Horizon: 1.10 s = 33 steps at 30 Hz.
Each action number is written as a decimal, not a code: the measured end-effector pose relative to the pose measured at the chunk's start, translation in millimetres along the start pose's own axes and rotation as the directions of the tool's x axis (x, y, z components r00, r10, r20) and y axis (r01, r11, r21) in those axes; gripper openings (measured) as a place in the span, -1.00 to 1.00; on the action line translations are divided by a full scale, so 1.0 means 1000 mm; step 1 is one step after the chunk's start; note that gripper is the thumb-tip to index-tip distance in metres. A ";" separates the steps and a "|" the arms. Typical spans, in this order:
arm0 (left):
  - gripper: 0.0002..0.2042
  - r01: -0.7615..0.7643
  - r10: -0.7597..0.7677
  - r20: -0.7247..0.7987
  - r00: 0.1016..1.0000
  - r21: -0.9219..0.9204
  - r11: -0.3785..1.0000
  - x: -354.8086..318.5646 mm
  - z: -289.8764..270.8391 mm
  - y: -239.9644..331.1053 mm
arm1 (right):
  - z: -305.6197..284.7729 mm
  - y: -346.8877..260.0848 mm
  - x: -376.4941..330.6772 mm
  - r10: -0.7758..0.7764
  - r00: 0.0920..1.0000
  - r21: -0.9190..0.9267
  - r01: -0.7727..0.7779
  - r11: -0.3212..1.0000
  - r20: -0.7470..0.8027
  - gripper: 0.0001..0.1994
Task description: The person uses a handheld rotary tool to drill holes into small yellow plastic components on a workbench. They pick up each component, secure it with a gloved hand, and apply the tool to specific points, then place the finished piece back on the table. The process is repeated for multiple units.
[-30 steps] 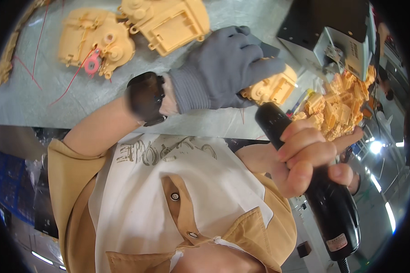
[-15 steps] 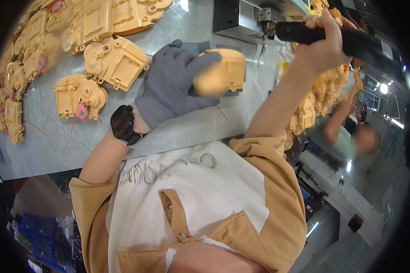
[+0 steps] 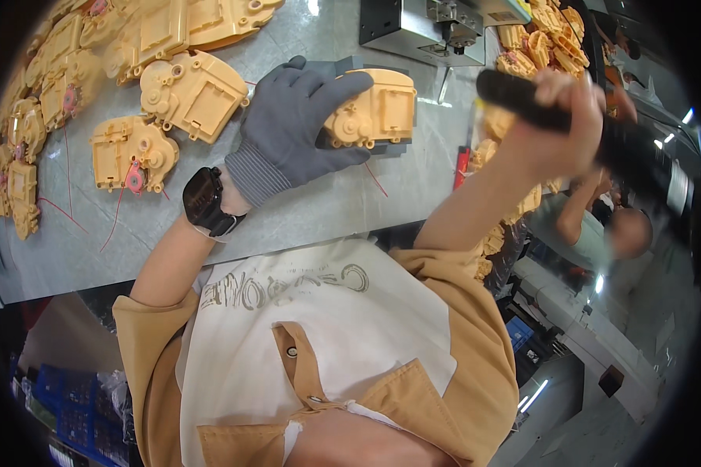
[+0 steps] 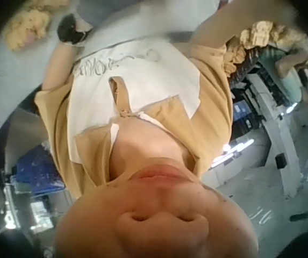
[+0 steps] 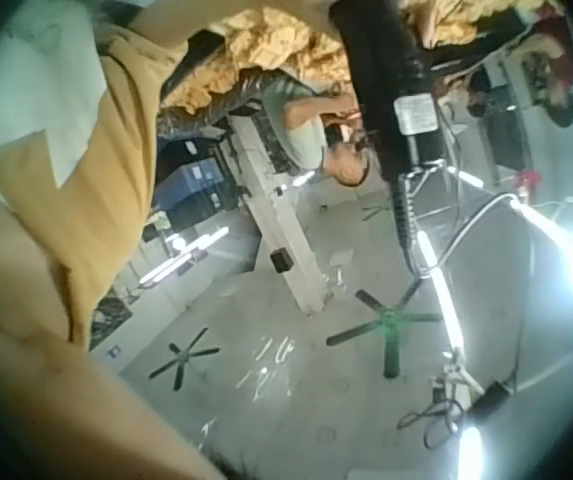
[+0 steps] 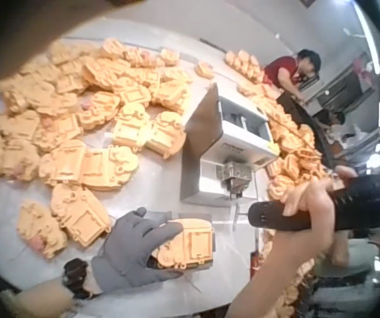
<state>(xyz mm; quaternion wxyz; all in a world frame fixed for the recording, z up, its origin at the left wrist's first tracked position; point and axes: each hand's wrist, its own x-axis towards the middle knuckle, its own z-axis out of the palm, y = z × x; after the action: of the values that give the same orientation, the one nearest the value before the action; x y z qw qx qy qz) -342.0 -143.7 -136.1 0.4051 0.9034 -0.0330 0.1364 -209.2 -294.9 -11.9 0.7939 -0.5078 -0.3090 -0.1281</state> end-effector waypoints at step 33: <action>-0.27 -0.019 0.019 -0.014 1.000 -0.015 1.000 -0.001 0.001 -0.004 | 0.022 -0.024 -0.060 0.310 0.946 -0.175 -0.290 0.941 0.097 -0.58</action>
<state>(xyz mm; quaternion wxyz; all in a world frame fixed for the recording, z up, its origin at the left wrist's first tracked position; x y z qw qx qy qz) -341.9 -142.1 -139.5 0.4109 0.8990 -0.0398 0.1462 -275.8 -293.1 -25.0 0.7406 -0.6175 -0.2651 0.0017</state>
